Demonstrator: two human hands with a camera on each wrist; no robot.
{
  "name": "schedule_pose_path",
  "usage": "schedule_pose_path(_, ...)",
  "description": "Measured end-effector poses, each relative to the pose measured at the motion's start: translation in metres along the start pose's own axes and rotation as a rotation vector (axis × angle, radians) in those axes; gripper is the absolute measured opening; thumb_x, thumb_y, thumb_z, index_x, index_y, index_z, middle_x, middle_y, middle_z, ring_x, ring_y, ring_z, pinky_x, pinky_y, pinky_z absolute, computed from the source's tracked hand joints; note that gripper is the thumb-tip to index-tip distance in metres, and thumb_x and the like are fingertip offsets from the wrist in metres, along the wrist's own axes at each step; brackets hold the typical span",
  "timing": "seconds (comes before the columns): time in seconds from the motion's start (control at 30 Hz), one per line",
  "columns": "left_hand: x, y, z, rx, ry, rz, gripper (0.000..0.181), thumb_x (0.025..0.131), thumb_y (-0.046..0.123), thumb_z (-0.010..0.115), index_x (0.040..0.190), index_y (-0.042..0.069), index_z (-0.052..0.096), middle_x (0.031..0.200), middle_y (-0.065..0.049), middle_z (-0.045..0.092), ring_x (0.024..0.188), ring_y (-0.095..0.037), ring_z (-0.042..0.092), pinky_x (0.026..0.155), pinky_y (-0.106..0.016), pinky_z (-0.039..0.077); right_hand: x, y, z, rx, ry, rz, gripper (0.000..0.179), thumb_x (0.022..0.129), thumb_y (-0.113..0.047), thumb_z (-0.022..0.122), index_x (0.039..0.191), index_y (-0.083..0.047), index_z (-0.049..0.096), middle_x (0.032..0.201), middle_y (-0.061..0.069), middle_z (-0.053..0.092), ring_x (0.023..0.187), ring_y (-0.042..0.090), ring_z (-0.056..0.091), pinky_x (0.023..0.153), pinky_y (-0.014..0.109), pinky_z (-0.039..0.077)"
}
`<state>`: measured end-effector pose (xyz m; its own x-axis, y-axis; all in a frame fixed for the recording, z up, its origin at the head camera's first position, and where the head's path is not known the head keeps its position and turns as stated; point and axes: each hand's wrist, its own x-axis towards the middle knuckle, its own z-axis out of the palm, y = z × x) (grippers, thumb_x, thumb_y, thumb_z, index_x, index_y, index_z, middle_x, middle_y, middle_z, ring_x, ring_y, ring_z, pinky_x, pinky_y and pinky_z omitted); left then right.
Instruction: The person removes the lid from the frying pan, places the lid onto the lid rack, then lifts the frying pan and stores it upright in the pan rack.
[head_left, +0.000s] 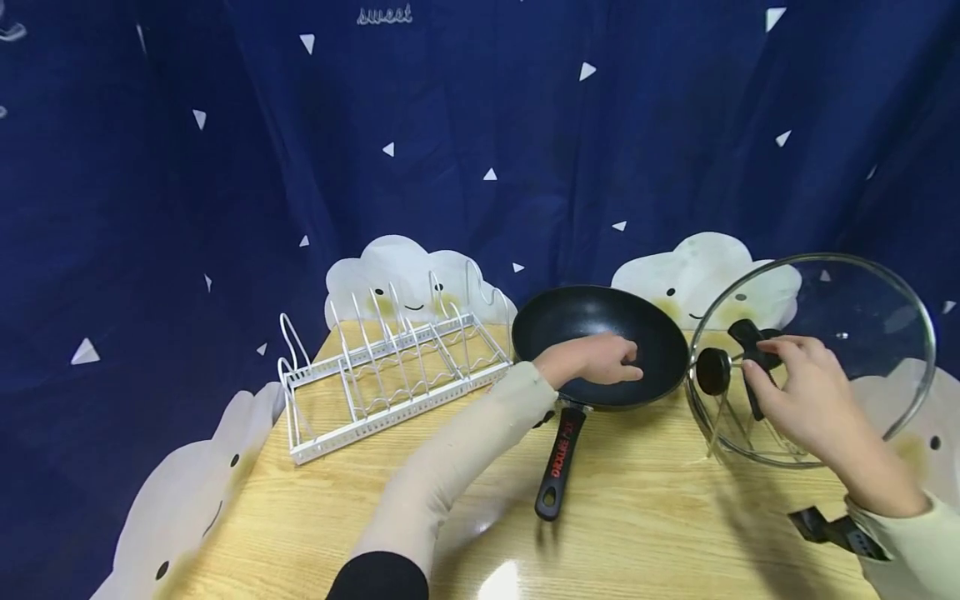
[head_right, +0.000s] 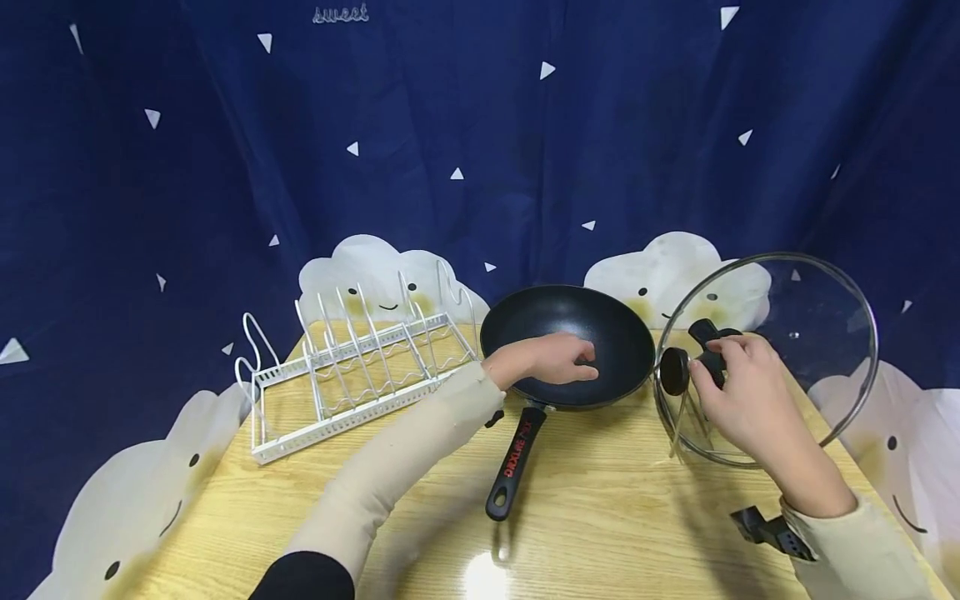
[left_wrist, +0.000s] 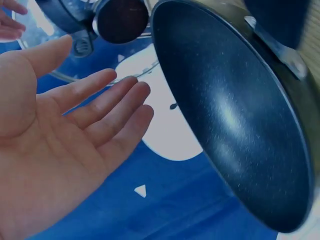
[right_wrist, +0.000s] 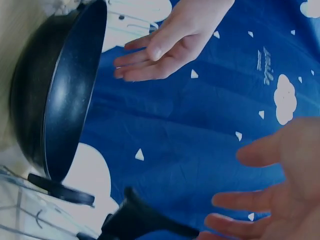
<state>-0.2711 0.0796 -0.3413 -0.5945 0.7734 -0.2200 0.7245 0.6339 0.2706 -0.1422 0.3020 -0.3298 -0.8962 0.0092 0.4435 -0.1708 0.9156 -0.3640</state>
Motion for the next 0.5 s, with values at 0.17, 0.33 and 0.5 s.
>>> schedule_pose_path(0.17,-0.031,-0.011,0.004,0.006,0.071,0.02,0.025,0.1,0.035,0.047,0.094,0.014,0.058,0.078,0.002,0.051,0.067,-0.009,0.045,0.062,-0.022,0.035,-0.008,-0.013,0.008,0.038,0.062,-0.128,0.032,0.092,-0.016,0.058,0.109,0.011,0.056,0.117,0.032,0.047,0.104,0.05,0.044,0.083,0.06,0.032)
schedule_pose_path(0.33,-0.057,-0.022,0.013,0.003,0.109,-0.03,0.034,0.099,0.038,0.048,0.073,0.016,0.051,0.063,0.005,0.043,0.055,-0.008,0.041,0.053,-0.022,0.033,-0.016,-0.02,0.024,0.083,0.039,-0.218,0.024,0.09,-0.01,0.063,0.108,0.005,0.06,0.107,0.022,0.057,0.082,0.039,0.06,0.068,0.05,0.048)
schedule_pose_path(0.5,-0.074,-0.033,0.03,-0.061,0.172,-0.08,0.038,0.099,0.04,0.047,0.068,0.017,0.05,0.06,0.006,0.042,0.053,-0.008,0.041,0.049,-0.022,0.032,-0.019,-0.022,0.044,0.153,-0.07,-0.174,0.021,0.089,-0.01,0.064,0.106,0.002,0.062,0.097,0.015,0.062,0.079,0.029,0.063,0.062,0.031,0.052)
